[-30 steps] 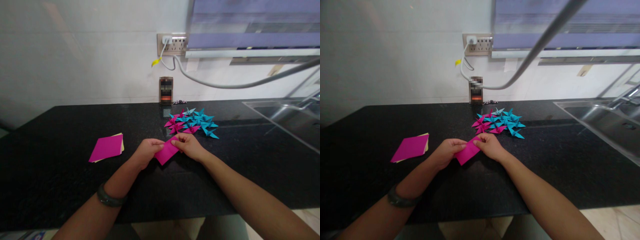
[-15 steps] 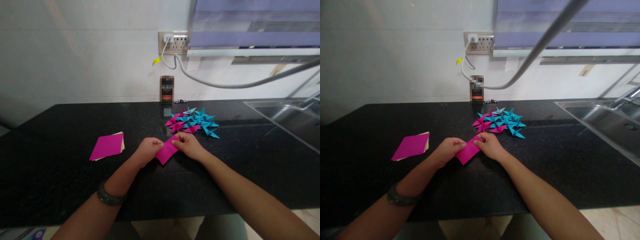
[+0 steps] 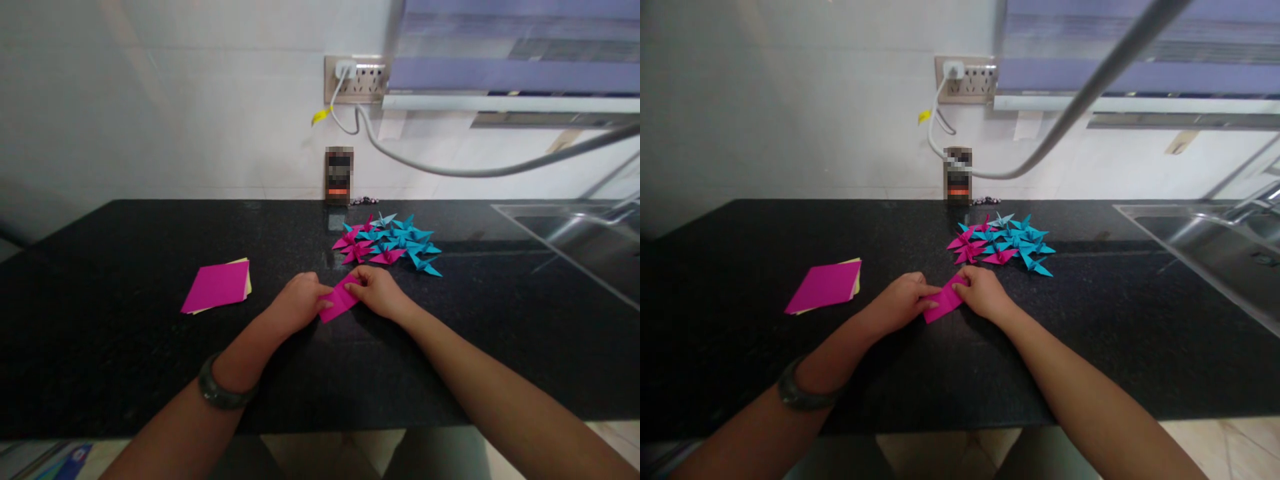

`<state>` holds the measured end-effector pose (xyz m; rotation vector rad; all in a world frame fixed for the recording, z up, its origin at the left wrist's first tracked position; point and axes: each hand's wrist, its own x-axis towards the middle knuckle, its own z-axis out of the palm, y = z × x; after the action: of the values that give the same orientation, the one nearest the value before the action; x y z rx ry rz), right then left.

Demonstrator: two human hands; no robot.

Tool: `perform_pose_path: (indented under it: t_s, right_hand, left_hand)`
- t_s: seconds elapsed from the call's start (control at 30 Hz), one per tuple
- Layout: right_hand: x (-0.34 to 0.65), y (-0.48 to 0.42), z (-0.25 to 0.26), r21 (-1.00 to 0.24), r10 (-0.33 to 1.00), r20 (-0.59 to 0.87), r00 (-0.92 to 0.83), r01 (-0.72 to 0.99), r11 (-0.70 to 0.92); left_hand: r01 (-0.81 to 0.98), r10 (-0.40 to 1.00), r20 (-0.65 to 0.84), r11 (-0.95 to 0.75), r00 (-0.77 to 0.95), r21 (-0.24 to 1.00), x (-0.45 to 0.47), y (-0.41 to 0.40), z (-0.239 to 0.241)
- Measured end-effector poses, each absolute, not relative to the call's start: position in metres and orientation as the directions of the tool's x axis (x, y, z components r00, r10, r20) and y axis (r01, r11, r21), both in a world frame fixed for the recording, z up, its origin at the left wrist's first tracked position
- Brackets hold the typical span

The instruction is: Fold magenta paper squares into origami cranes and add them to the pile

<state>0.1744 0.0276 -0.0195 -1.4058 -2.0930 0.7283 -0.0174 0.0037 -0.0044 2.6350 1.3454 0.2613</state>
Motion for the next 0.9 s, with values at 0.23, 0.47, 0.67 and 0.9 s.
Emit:
perform_pose_path:
  t_s: [0.23,0.47,0.67,0.9]
  right_hand:
    - [0.176,0.028,-0.014,-0.555,0.886,0.142,-0.441,0.705,0.441]
    - [0.194,0.016,-0.021,-0.473,0.748,0.33,-0.576,0.585,0.659]
    - [0.202,0.016,-0.023,-0.172,0.6,0.319,-0.734,0.578,0.798]
    - [0.206,0.015,-0.013,-0.083,0.53,0.252,-0.809,0.528,0.845]
  left_hand:
    - [0.759,0.798,0.1,-0.598,0.595,0.256,-0.018,0.005,-0.009]
    - [0.78,0.807,0.082,-0.588,0.585,0.215,-0.017,0.003,-0.008]
    - [0.782,0.805,0.079,-0.59,0.588,0.199,-0.016,0.002,-0.007]
    - [0.779,0.806,0.087,-0.589,0.586,0.216,-0.017,0.004,-0.01]
